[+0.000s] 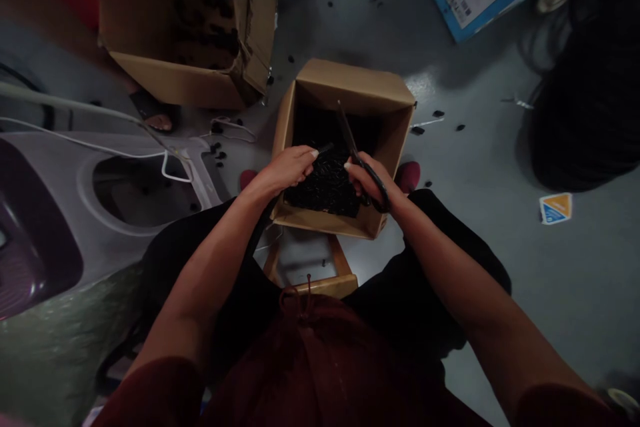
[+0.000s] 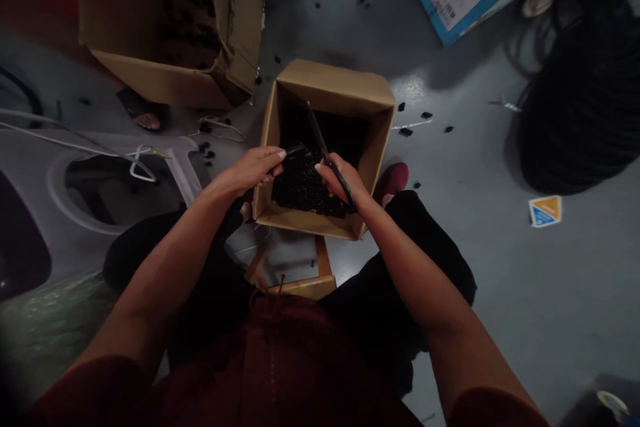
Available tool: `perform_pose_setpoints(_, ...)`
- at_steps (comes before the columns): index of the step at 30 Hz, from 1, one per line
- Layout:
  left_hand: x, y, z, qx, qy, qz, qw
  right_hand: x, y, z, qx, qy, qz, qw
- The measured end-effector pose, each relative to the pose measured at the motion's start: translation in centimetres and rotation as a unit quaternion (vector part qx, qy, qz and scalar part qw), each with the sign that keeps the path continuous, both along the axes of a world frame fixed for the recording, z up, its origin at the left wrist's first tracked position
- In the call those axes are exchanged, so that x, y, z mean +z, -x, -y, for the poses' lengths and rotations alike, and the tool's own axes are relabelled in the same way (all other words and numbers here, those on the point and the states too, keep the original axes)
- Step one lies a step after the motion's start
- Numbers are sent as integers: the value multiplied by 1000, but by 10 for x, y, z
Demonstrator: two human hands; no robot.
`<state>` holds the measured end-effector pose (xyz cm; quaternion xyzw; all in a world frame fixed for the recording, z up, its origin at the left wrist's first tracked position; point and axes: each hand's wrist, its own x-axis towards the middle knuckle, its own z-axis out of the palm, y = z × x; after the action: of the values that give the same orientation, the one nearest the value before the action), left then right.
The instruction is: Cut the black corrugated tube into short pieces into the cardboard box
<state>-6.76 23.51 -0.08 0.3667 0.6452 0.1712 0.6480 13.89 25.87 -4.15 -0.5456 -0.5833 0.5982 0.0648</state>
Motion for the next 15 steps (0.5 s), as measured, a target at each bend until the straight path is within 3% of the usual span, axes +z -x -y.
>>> perform_pose_setpoints(3, 8, -3, -1, 30, 35, 52, 998, 2, 0, -6, -72, 14, -84, 994)
perform_pose_setpoints(7, 14, -7, -1, 56, 58, 105, 991, 2, 0, -10, -132, 45, -120, 983)
perform_pose_setpoints(15, 6, -15, 6, 1, 73, 185, 980, 6, 1, -14, -141, 80, -141, 977)
